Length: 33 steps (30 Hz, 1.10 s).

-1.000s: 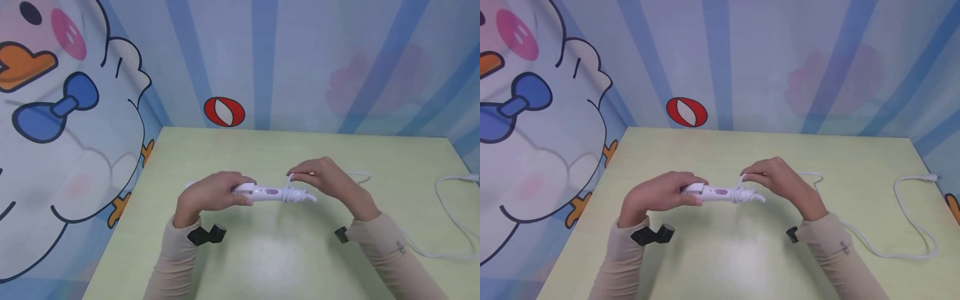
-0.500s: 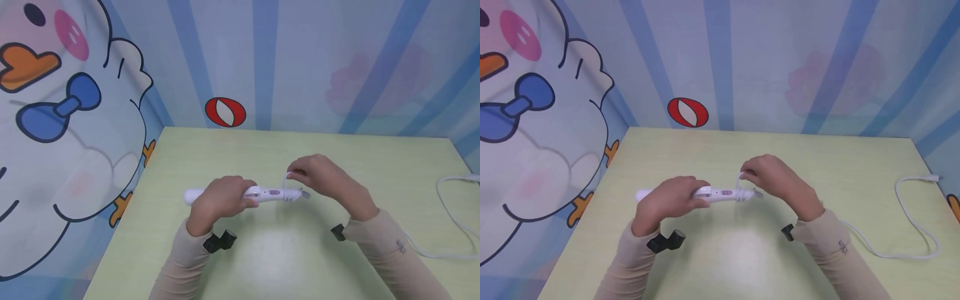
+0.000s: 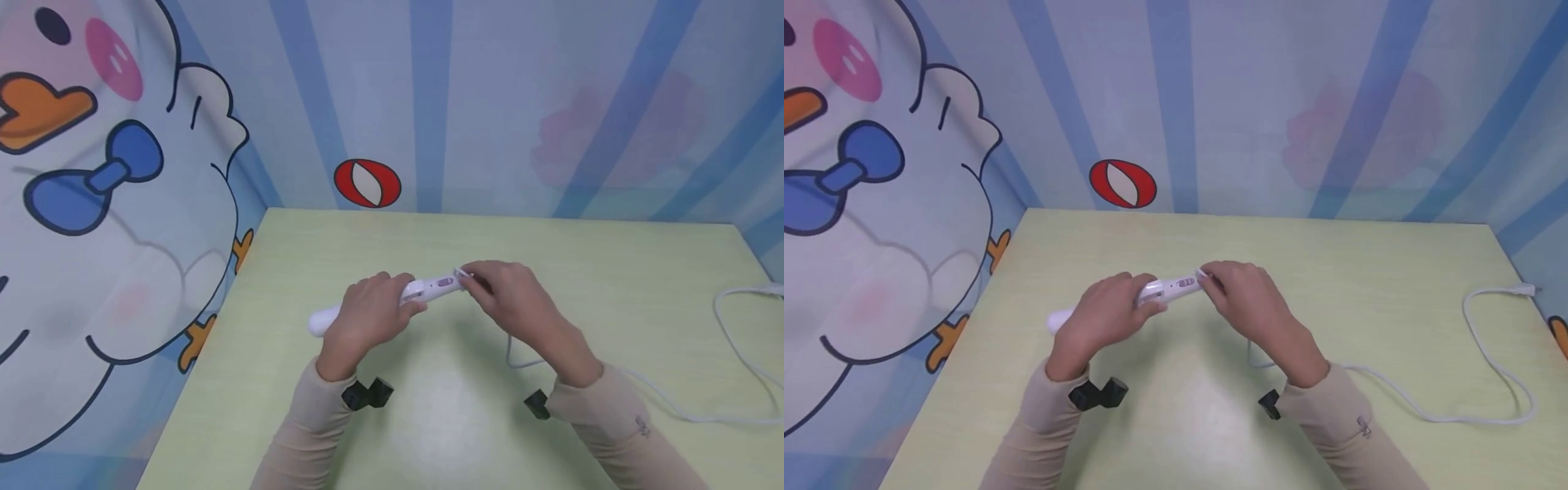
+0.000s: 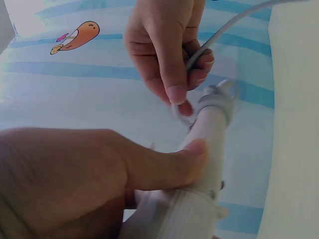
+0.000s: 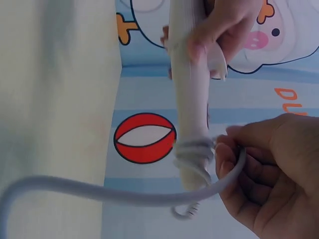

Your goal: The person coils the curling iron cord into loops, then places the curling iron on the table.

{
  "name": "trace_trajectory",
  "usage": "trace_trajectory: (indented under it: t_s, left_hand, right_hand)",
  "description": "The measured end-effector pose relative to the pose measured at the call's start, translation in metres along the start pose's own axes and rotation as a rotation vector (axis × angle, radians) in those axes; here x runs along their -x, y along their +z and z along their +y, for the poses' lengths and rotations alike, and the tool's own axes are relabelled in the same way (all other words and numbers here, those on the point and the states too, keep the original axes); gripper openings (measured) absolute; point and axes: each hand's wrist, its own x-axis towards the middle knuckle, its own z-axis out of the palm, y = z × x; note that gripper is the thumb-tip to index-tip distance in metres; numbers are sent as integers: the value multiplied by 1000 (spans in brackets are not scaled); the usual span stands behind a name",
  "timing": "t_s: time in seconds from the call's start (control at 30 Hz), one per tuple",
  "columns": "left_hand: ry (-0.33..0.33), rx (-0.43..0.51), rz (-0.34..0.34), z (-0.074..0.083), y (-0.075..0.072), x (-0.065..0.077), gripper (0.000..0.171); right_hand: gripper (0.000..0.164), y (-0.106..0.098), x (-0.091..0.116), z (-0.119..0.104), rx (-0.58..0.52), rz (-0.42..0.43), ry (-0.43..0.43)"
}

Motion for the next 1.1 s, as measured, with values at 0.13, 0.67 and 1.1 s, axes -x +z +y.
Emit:
trace_trajectory:
  t_s: [0.13, 0.67, 1.1]
  left_hand:
    - [-34, 49, 69, -1, 2, -4, 42]
    - [-12, 358, 134, -10, 3, -6, 43]
    - [197, 476, 12, -21, -8, -6, 27]
  right_hand:
    - [24, 7, 4, -3, -79, 90, 48]
    - [15, 40, 16, 24, -359, 254, -1]
    - [15, 32, 17, 58, -474, 163, -149]
